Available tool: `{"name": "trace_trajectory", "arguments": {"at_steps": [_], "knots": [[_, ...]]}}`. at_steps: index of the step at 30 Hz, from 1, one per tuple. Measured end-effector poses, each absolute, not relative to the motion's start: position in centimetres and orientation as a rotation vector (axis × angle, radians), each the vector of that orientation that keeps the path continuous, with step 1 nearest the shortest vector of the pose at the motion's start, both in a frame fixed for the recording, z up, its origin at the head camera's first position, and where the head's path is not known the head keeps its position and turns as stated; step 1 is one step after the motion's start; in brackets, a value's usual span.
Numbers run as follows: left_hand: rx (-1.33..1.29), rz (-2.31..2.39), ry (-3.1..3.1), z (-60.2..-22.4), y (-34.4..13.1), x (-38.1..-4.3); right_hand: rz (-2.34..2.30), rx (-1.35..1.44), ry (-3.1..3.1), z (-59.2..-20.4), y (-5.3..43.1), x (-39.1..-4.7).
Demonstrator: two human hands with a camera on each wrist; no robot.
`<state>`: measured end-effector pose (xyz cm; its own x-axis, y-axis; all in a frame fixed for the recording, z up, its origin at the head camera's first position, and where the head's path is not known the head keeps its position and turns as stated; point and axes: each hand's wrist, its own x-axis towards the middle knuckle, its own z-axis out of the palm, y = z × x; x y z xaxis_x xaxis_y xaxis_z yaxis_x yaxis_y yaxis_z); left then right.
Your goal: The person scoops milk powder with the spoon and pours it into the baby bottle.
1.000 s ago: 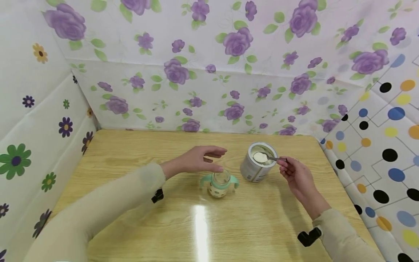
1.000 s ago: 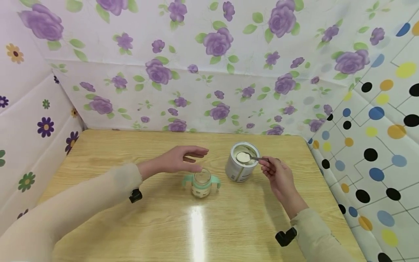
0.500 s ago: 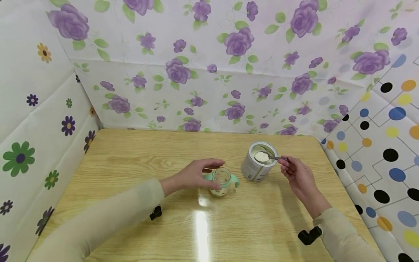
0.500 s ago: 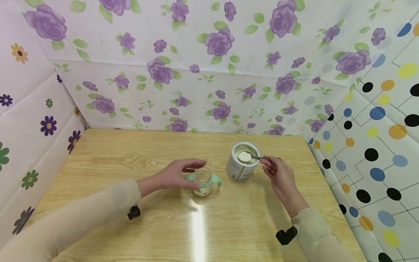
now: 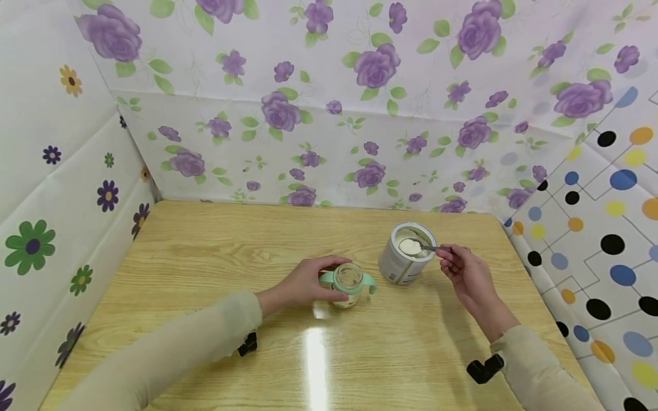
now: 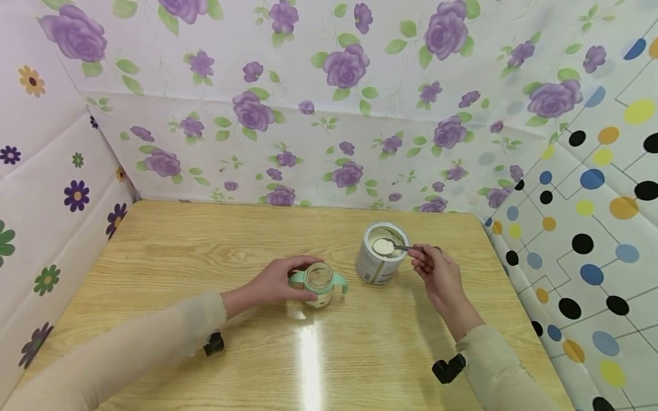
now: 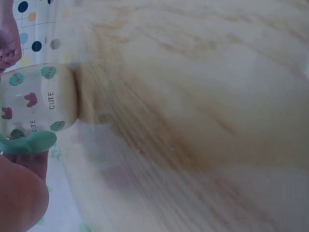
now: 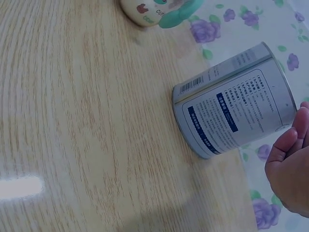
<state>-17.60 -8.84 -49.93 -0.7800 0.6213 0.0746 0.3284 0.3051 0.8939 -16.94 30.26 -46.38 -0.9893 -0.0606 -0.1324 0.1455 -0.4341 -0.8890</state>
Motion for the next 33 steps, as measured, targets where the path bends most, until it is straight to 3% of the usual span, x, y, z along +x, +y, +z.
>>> {"name": "trace_trajectory", "arguments": {"at_steps": [19,33], "knots": [[0.861,1.486,2.289,-50.3,-8.7,-17.5,-2.609,0.074,1.480,-43.9,29.5,-16.7],[0.845,1.509,2.284,-50.5,-8.8,-17.3,-2.537,0.035,1.473,-41.4,24.7,-15.2]]}}
